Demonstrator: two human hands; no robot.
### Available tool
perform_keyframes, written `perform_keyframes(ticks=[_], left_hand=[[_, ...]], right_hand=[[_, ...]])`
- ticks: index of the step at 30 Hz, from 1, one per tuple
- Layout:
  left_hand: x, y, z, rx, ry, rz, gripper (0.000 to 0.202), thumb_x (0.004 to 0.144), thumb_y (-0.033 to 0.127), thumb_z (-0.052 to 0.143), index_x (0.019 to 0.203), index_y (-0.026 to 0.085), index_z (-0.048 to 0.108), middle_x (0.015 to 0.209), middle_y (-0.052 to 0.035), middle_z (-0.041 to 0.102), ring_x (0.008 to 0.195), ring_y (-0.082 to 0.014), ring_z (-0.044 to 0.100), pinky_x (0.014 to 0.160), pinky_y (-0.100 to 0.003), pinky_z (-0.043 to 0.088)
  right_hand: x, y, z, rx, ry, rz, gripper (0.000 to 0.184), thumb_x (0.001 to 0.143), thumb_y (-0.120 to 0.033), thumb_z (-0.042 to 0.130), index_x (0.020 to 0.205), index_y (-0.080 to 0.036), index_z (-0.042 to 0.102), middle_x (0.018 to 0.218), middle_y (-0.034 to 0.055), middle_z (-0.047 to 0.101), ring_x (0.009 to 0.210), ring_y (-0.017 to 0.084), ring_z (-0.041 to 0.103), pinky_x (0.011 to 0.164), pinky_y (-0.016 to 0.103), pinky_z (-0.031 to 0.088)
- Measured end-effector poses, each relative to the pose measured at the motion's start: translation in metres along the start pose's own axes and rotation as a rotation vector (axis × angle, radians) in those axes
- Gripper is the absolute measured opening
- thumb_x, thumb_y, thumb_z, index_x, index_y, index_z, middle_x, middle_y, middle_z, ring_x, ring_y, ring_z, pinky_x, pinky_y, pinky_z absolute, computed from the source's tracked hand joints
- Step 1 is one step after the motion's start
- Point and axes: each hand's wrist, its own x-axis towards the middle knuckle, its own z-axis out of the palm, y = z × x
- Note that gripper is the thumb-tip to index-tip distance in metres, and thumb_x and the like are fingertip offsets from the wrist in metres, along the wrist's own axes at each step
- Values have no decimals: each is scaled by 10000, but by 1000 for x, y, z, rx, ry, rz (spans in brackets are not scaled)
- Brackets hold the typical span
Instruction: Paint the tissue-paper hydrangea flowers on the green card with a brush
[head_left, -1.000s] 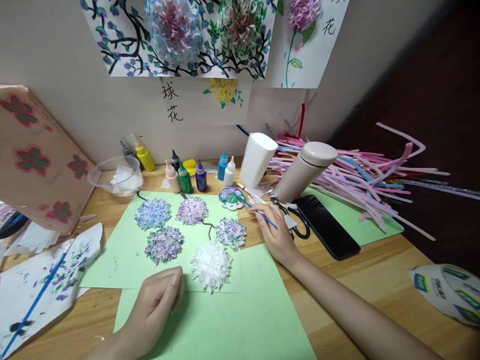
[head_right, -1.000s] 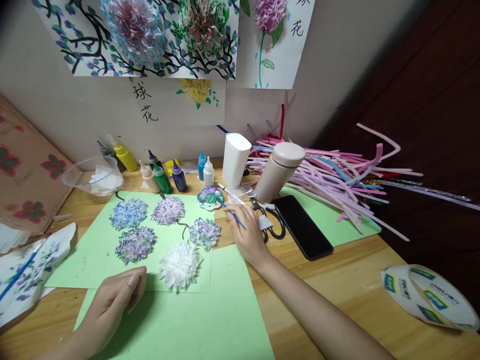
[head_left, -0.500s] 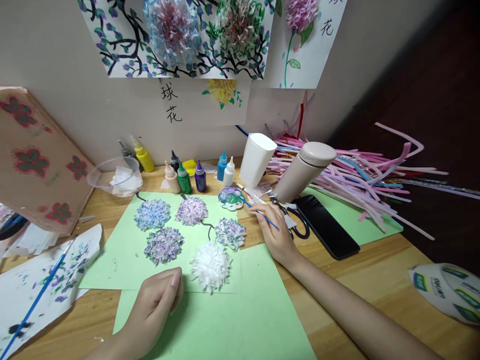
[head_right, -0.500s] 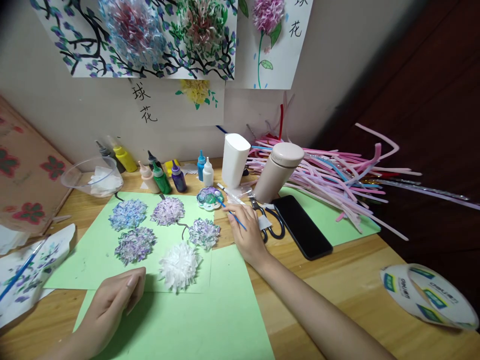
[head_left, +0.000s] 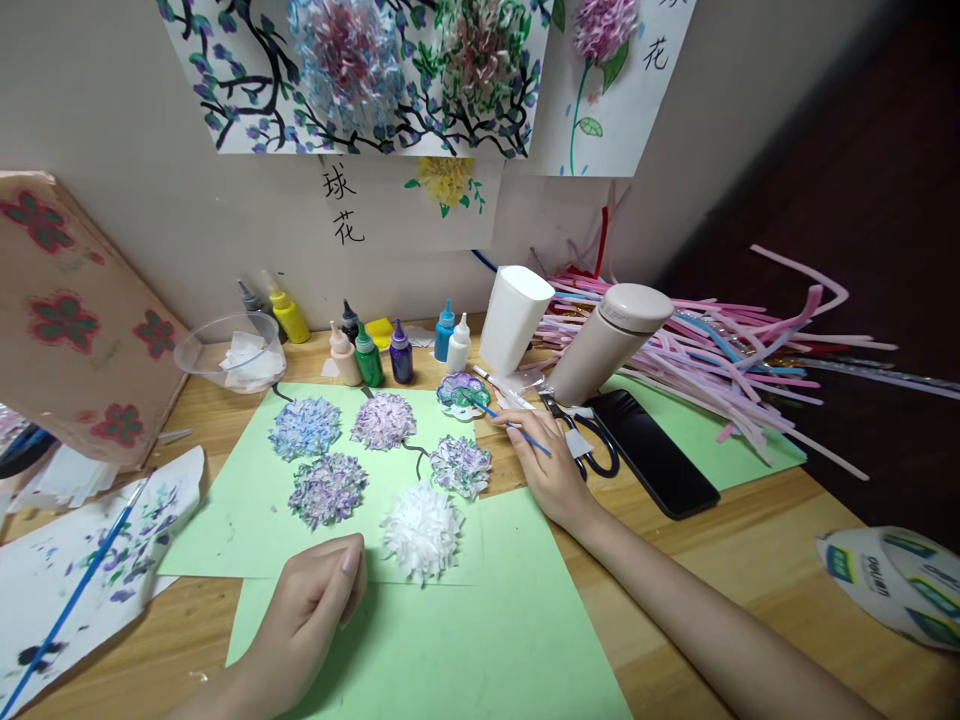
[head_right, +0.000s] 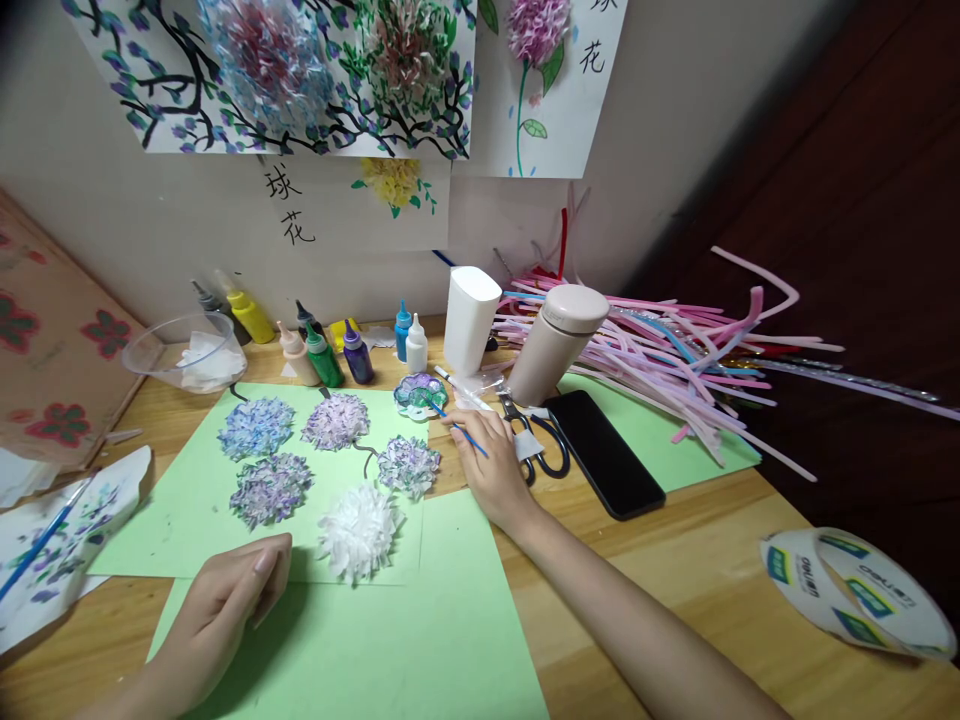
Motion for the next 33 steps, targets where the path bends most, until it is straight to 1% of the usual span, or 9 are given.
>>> perform_keyframes(ticks=[3,8,13,16,20,23,29,33], left_hand=[[0,0,0,0,-3,4,473,995,241,240,538,182,348,507,31,391,459,-93,384,492,-228,312],[-1,-1,0,-9,-4,9,467,994,227,239,540,180,339,510,33,389,463,-89,388,492,-221,314],[1,1,-1,6,-7,7,470,993,227,239,538,179,344,507,34,394,458,-84,393,488,-213,319],[3,4,-1,20,-12,12,474,992,225,237,532,180,343,503,33,398,453,-83,395,484,-210,324],[3,4,-1,26,-11,16,470,991,223,239,536,182,346,504,33,399,452,-83,399,480,-207,327],[2,3,-1,21,-10,20,465,991,219,235,540,183,340,506,34,397,454,-83,400,481,-207,329],[0,2,-1,15,-10,16,463,991,214,238,541,182,346,509,34,397,454,-83,395,483,-209,325],[-1,1,-1,8,-12,13,463,992,213,238,543,180,346,512,35,397,461,-83,398,490,-208,325]], right_hand=[[-1,0,-1,21,15,-2,249,974,-296,343,1015,-266,587,1058,25,670,1055,218,541,911,389,385],[-3,1,-2,56,82,-2,263,980,-299,322,1031,-257,577,1054,39,654,1060,216,535,923,381,393],[-1,3,0,21,41,13,257,978,-305,337,1027,-259,584,1061,30,656,1044,224,528,913,395,386],[-1,3,0,30,42,6,260,978,-301,336,1011,-261,591,1040,29,655,1036,224,524,914,396,388],[-2,3,0,61,101,0,273,979,-294,327,1022,-263,595,1030,37,646,1031,220,525,897,391,402],[-2,4,0,49,147,22,276,979,-309,331,1047,-258,594,1043,49,641,1023,226,525,887,397,402],[0,5,1,40,63,57,284,979,-321,340,1091,-269,596,1098,43,641,1063,228,515,917,405,387],[0,5,1,53,91,69,303,982,-326,326,1101,-266,597,1116,47,636,1058,226,516,907,407,392]])
